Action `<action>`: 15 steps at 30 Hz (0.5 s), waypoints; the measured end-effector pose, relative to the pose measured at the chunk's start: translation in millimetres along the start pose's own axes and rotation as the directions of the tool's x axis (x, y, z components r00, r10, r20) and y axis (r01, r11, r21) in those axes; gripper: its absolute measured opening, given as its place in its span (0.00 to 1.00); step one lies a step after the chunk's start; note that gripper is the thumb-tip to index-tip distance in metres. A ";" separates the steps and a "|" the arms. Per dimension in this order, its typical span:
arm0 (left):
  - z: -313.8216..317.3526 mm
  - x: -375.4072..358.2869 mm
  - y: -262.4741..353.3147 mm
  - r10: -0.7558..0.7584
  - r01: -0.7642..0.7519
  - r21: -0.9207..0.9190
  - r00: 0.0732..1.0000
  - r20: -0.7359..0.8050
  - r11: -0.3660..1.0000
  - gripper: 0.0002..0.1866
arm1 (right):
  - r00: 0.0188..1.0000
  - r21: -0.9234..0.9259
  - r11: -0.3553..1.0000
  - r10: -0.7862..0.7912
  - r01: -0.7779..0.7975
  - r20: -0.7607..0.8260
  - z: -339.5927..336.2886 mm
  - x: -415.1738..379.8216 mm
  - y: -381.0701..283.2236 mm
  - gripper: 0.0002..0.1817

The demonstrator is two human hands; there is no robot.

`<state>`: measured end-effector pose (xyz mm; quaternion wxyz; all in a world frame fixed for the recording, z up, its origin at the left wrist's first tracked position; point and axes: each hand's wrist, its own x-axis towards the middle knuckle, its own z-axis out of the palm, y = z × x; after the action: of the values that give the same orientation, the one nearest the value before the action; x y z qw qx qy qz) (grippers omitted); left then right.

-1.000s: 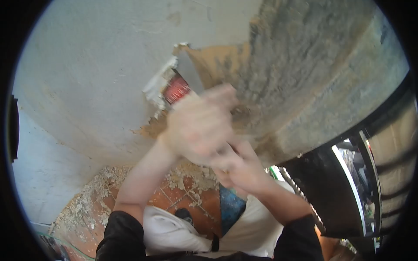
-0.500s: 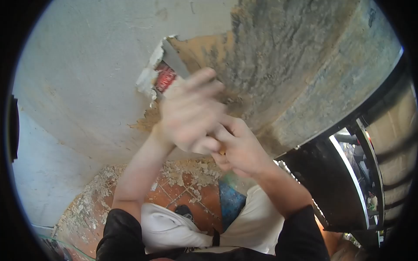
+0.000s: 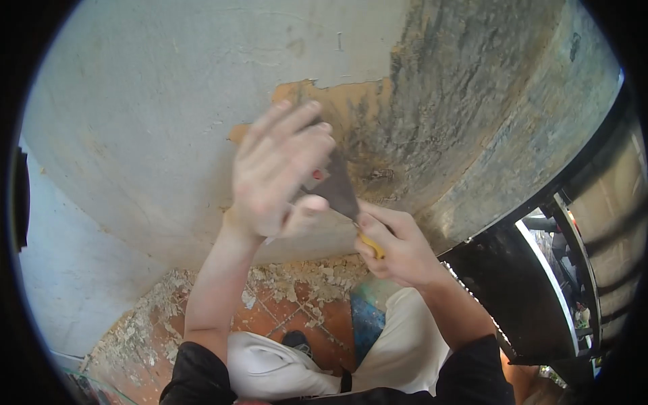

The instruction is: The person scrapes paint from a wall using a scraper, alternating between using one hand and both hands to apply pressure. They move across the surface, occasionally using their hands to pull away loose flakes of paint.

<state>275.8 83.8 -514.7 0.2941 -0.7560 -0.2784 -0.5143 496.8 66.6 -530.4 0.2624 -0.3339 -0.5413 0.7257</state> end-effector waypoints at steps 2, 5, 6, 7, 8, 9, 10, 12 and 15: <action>8.0 -14.3 7.6 0.024 -0.023 -0.039 1.000 0.016 0.999 0.29 | 0.999 0.021 0.999 0.029 -0.030 0.030 -12.6 -8.2 8.1 0.20; 23.5 -29.8 23.1 0.101 -0.090 -0.127 0.991 0.084 0.988 0.23 | 0.992 0.078 0.989 0.125 -0.124 -0.001 -29.5 -6.7 21.8 0.22; 30.6 -35.5 28.4 0.131 -0.106 -0.179 0.983 0.130 0.978 0.20 | 0.985 0.016 0.985 0.173 -0.173 -0.021 -35.2 -7.5 25.1 0.21; 39.3 -41.1 32.1 0.107 -0.077 -0.223 0.986 0.125 0.972 0.15 | 0.974 -0.047 0.973 0.224 -0.226 -0.046 -40.4 -8.5 28.3 0.20; 42.1 -45.4 33.8 0.092 -0.062 -0.225 0.988 0.128 0.972 0.15 | 0.970 -0.047 0.969 0.239 -0.241 -0.045 -45.1 -9.6 32.3 0.20; 44.9 -48.6 35.6 0.107 -0.079 -0.209 0.986 0.125 0.975 0.14 | 0.972 -0.101 0.967 0.228 -0.233 -0.056 -49.7 -11.3 36.6 0.17; 47.1 -50.0 35.9 0.129 -0.104 -0.191 0.984 0.123 0.976 0.13 | 0.976 -0.154 0.964 0.210 -0.217 -0.063 -52.7 -11.5 39.2 0.15; 48.8 -47.3 33.9 0.104 -0.081 -0.178 0.987 0.123 0.981 0.12 | 0.972 -0.205 0.950 0.230 -0.236 -0.052 -53.1 -8.2 30.2 0.12; 58.2 -44.0 33.7 0.081 -0.059 -0.179 0.989 0.121 0.982 0.11 | 0.962 -0.311 0.916 0.272 -0.254 0.016 -51.8 3.6 9.2 0.09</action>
<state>321.9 98.5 -578.8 0.2259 -0.8195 -0.2235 -0.4768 534.1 98.4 -549.9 0.0914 -0.4187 -0.6047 0.6714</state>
